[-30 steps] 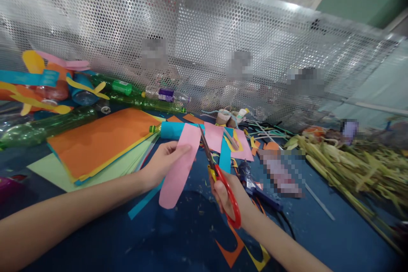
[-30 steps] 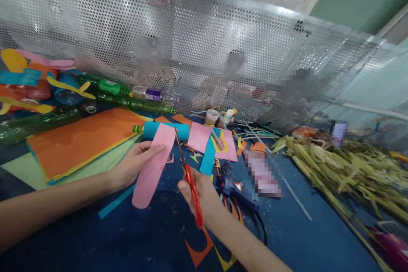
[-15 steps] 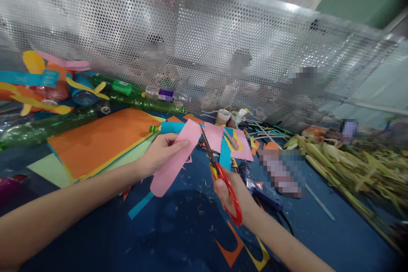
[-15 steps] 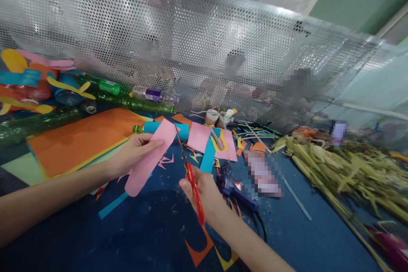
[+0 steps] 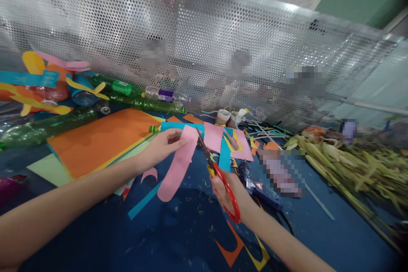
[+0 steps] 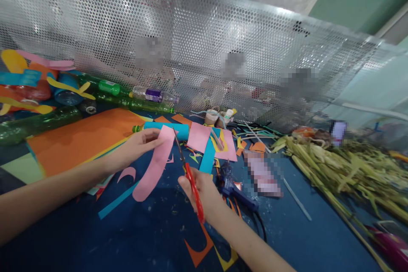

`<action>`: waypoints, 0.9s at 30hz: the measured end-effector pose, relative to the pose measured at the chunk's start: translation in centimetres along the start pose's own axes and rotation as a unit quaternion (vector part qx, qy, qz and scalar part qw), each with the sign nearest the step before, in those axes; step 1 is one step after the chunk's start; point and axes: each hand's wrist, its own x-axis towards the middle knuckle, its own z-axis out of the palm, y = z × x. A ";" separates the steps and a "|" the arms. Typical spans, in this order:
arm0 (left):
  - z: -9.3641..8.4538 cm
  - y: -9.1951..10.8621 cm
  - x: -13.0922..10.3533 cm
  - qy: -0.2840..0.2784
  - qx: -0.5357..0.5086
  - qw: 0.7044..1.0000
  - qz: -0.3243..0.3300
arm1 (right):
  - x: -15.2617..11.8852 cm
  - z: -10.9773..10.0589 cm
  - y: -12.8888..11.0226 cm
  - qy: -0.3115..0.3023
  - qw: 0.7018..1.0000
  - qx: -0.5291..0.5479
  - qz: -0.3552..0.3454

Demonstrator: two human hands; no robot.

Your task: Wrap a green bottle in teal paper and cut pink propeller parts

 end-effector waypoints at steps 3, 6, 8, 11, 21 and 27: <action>0.3 0.2 -0.3 -0.016 -0.047 0.998 -0.033 | -0.3 0.2 0.2 -0.034 0.999 0.026 -0.005; 0.3 0.2 -0.4 0.001 -0.085 0.995 -0.053 | -0.7 0.1 -0.3 -0.056 0.997 0.034 -0.033; 0.3 0.4 -0.4 0.001 -0.100 0.994 -0.048 | -1.0 -0.2 -0.8 -0.071 0.995 0.021 -0.068; 0.2 0.8 -0.4 -0.006 -0.084 0.996 -0.041 | -1.1 -0.5 -1.5 -0.080 0.990 -0.012 -0.111; -0.1 1.0 -0.4 0.007 0.018 0.999 -0.045 | -1.2 -0.5 -1.7 -0.065 0.988 -0.072 -0.124; 0.1 1.1 -0.6 -0.020 -0.009 0.998 -0.057 | -1.2 -0.5 -2.1 -0.063 0.988 -0.089 -0.114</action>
